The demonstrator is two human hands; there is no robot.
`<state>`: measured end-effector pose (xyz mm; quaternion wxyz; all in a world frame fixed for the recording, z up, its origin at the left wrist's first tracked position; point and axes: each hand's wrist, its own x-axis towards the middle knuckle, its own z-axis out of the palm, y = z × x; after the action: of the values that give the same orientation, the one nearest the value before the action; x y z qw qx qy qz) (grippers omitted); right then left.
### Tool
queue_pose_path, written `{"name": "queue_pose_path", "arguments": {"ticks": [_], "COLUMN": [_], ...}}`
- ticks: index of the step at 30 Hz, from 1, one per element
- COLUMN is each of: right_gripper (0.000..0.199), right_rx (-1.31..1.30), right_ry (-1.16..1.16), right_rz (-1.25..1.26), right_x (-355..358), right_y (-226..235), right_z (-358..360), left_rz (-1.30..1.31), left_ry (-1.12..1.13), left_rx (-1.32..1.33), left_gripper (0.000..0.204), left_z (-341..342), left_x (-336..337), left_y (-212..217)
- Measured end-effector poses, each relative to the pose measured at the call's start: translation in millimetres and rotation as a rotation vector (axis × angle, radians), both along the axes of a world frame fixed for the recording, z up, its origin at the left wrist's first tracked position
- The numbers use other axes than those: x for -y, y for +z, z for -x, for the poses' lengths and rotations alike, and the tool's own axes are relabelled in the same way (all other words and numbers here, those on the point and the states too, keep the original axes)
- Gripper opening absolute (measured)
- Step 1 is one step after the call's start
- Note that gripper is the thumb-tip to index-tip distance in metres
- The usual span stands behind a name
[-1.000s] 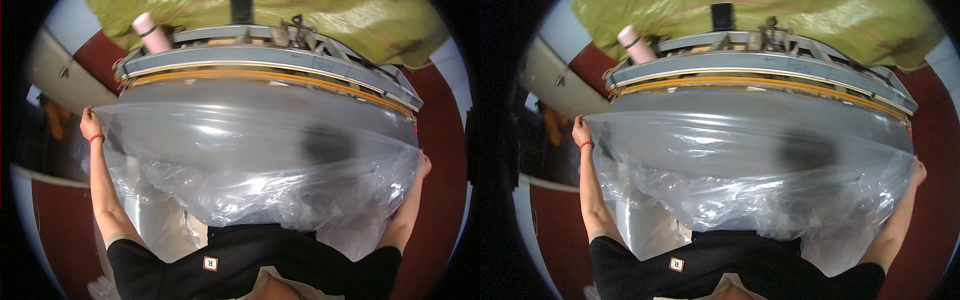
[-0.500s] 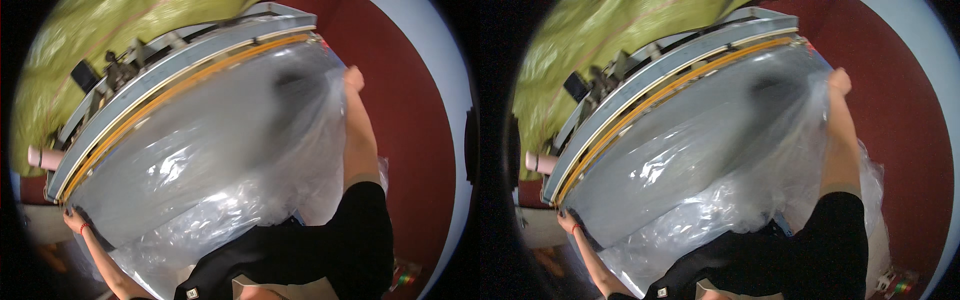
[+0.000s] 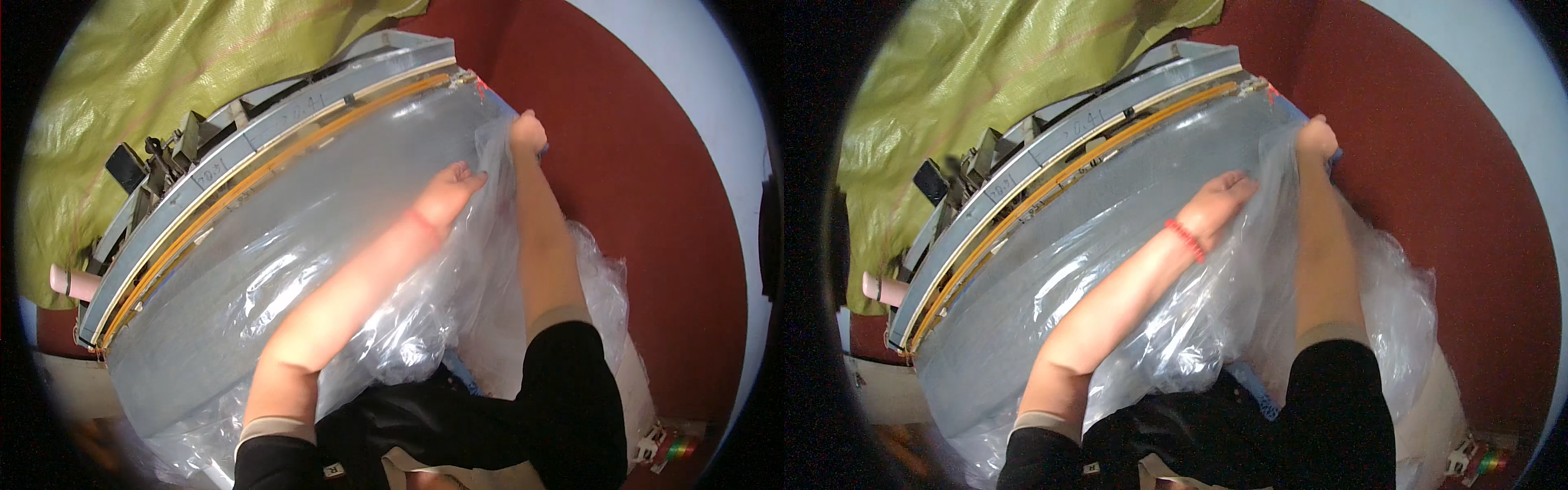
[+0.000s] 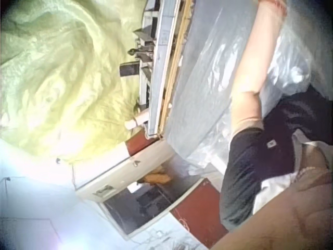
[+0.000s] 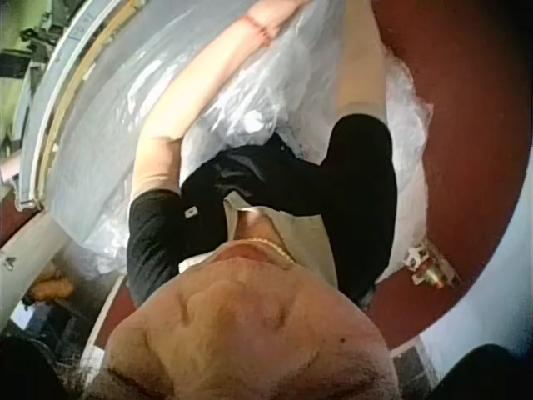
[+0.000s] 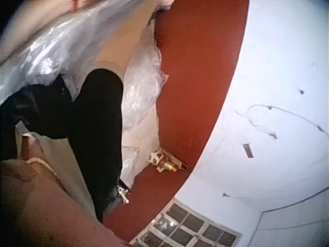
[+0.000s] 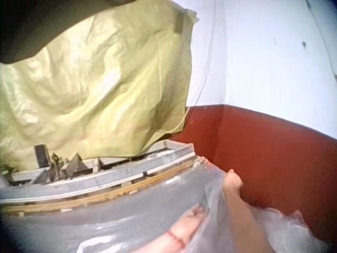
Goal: Operating a large heat sealing machine to process plastic sheets.
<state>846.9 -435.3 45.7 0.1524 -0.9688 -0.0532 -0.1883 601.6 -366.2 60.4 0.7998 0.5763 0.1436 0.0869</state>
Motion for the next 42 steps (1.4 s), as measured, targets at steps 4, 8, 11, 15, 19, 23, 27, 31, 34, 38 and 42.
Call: {"name": "queue_pose_path", "arguments": {"ticks": [4, 8, 11, 15, 19, 23, 27, 31, 34, 38, 42], "right_gripper": [0.026, 0.027, 0.020, 0.024, 0.029, 0.034, 0.035, 0.034, 0.032, 0.031, 0.032], "right_rx": [-0.054, -0.048, -0.017, 0.039, -0.021, -0.035, -0.054, -0.050, -0.032, -0.025, -0.065], "right_ry": [-0.009, 0.013, 0.034, -0.003, 0.070, 0.102, 0.118, 0.094, 0.102, 0.098, 0.115], "right_rz": [0.001, 0.010, 0.040, 0.052, 0.006, 0.038, 0.019, 0.051, 0.082, 0.075, 0.063], "right_x": [11, 7, 2, 28, 5, 6, 16, 12, 12, 17, 15], "right_y": [3, 1, 5, 0, 9, 7, -9, -7, -3, -8, -1], "right_z": [1, 0, 3, -12, 12, 11, -9, -11, -7, -16, -7], "left_rz": [0.204, 0.443, 0.272, 0.355, 0.166, 0.189, 0.112, -0.105, -0.463, -0.927, -1.523], "left_ry": [-0.050, -0.378, -0.303, -0.124, 0.720, 0.807, 0.900, 1.175, 1.240, 1.106, 0.925], "left_rx": [-0.152, 0.237, 0.605, 1.126, 0.906, 0.873, 0.890, 0.278, -0.492, -0.928, -0.896], "left_gripper": [0.044, 0.013, 0.016, 0.046, 0.044, 0.042, 0.057, 0.057, 0.048, 0.044, 0.043], "left_z": [-43, -13, 64, 202, 383, 480, 532, 560, 566, 553, 516], "left_x": [2, -5, -25, -86, -124, -123, -120, -129, -130, -125, -138], "left_y": [6, 27, 65, 79, 54, 12, 28, 10, 0, 10, 33]}}
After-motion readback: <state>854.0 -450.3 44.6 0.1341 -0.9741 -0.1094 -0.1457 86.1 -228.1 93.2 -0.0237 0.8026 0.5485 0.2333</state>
